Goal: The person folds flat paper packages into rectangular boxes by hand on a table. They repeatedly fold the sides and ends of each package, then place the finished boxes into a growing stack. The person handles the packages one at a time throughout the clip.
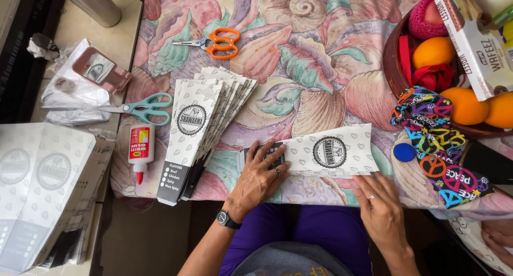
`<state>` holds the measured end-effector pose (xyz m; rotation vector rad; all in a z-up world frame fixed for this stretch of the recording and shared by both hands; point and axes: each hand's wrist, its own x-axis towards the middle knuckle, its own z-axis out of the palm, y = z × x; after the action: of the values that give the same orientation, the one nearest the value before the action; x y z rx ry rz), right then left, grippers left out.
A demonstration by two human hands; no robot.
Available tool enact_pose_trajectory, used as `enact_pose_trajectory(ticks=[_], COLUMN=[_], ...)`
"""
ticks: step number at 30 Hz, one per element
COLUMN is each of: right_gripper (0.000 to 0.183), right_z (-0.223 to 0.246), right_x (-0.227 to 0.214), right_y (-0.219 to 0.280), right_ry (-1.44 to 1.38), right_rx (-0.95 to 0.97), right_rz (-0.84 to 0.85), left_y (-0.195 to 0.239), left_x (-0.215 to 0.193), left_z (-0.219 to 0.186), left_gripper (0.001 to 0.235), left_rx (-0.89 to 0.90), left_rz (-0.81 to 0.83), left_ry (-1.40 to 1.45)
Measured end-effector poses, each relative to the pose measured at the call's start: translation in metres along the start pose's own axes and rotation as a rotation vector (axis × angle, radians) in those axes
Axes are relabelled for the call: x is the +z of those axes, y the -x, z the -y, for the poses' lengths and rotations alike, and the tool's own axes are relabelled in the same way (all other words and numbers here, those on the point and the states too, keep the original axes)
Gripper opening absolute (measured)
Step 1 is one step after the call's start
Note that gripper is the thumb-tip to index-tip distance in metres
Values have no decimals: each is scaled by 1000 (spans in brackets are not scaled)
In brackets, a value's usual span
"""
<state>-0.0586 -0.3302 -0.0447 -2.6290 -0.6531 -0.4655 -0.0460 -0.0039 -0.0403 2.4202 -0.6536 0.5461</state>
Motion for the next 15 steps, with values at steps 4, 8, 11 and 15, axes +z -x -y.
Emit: enact_pose_trajectory(ticks=[4, 8, 11, 15], right_gripper=[31, 12, 14, 38], right_z=[1, 18, 41, 73], right_x=[1, -18, -9, 15], right_y=[-7, -49, -84, -118], right_ry=[-51, -36, -47, -17], right_rx=[72, 66, -81, -163], right_rz=[-41, -384, -350, 107], left_y=[0, -5, -9, -3], left_x=[1, -3, 8, 29], left_z=[-2, -7, -10, -8], left_gripper=[16, 23, 22, 18], left_rx=[-14, -60, -134, -231], left_rz=[6, 28, 31, -32], left_ry=[-7, 0, -75, -96])
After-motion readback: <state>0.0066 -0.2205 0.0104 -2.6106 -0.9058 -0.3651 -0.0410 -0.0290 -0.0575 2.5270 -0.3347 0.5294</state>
